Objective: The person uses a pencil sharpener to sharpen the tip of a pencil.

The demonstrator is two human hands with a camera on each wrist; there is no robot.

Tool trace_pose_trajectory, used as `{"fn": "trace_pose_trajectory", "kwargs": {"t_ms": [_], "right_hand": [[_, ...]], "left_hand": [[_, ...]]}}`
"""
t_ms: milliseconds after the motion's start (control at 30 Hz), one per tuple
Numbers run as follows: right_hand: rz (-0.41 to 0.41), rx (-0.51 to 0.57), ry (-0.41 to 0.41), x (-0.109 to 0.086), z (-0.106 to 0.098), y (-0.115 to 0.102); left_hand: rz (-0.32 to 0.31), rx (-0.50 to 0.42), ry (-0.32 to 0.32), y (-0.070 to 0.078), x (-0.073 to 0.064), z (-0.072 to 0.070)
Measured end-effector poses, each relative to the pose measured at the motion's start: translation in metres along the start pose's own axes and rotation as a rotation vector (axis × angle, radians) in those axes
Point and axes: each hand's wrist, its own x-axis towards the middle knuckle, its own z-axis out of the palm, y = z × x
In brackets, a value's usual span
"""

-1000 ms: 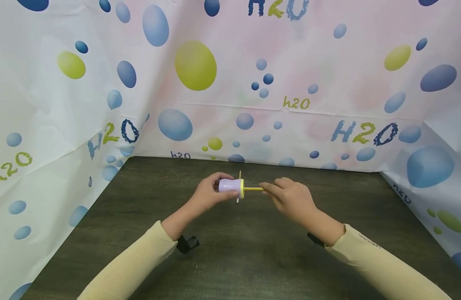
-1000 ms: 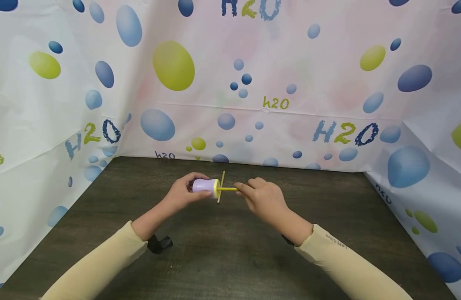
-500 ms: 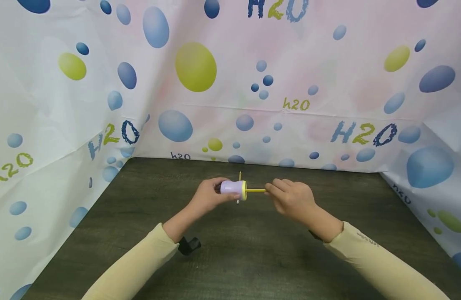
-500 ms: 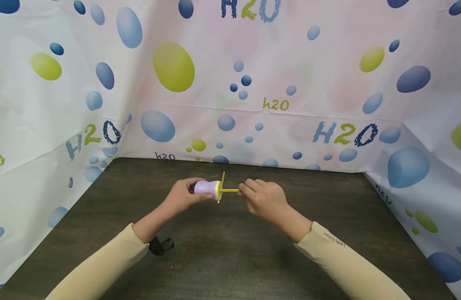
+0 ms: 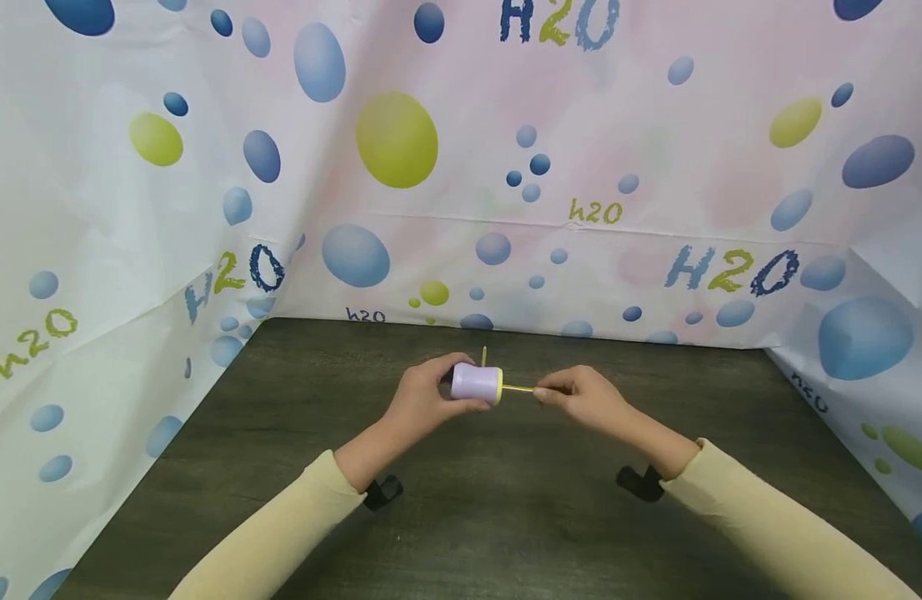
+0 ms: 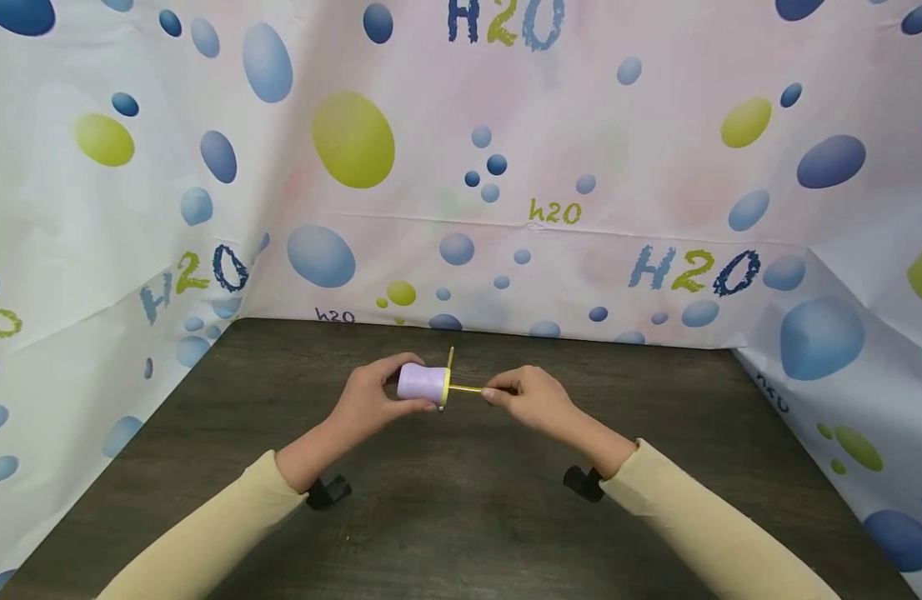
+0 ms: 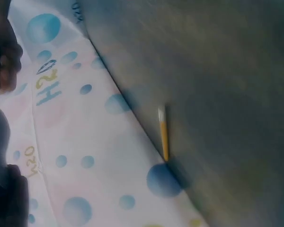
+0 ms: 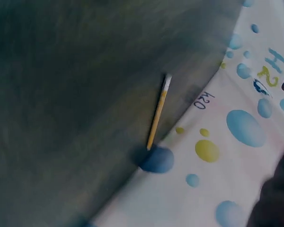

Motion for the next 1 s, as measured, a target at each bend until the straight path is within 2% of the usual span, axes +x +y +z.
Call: {"fn": "trace_pose_trajectory", "kwargs": {"t_ms": [100,167,267,400,433,500,667,733,800,867,1000], "right_hand": [[0.156,0.212,-0.153,0.002,-0.007,0.002],[0.192,0.252,-0.188,0.002,-0.009,0.002],[0.155,0.177,-0.152,0.002,-0.008,0.000],[0.058,-0.007,-0.003,0.001,-0.004,-0.003],[0.021,-0.054,0.042,0.000,-0.003,-0.003],[-0.127,-0.197,0.148,0.000,0.000,0.000],[-0.668,-0.579,0.514,0.008,0.004,0.012],[-0.816,-0.671,0.635,0.013,0.004,0.015],[-0.895,-0.755,0.724,0.016,0.005,0.017],[-0.939,-0.848,0.801,0.017,0.005,0.019],[-0.998,-0.914,0.888,0.019,0.005,0.020]], "left_hand": [[0.096,0.067,-0.008,0.002,0.001,-0.001],[0.111,0.080,-0.016,0.002,0.002,-0.001],[0.074,0.065,-0.010,0.002,0.003,-0.002],[-0.018,0.010,0.002,0.002,0.006,-0.002],[-0.047,-0.005,0.002,0.002,0.006,-0.002],[-0.128,-0.044,-0.009,0.002,0.008,-0.003],[-0.346,-0.125,-0.052,0.001,0.012,-0.008],[-0.399,-0.190,-0.084,0.001,0.014,-0.010],[-0.434,-0.253,-0.118,0.001,0.015,-0.012],[-0.463,-0.320,-0.154,0.001,0.015,-0.013],[-0.489,-0.364,-0.187,0.006,0.014,-0.014]]}}
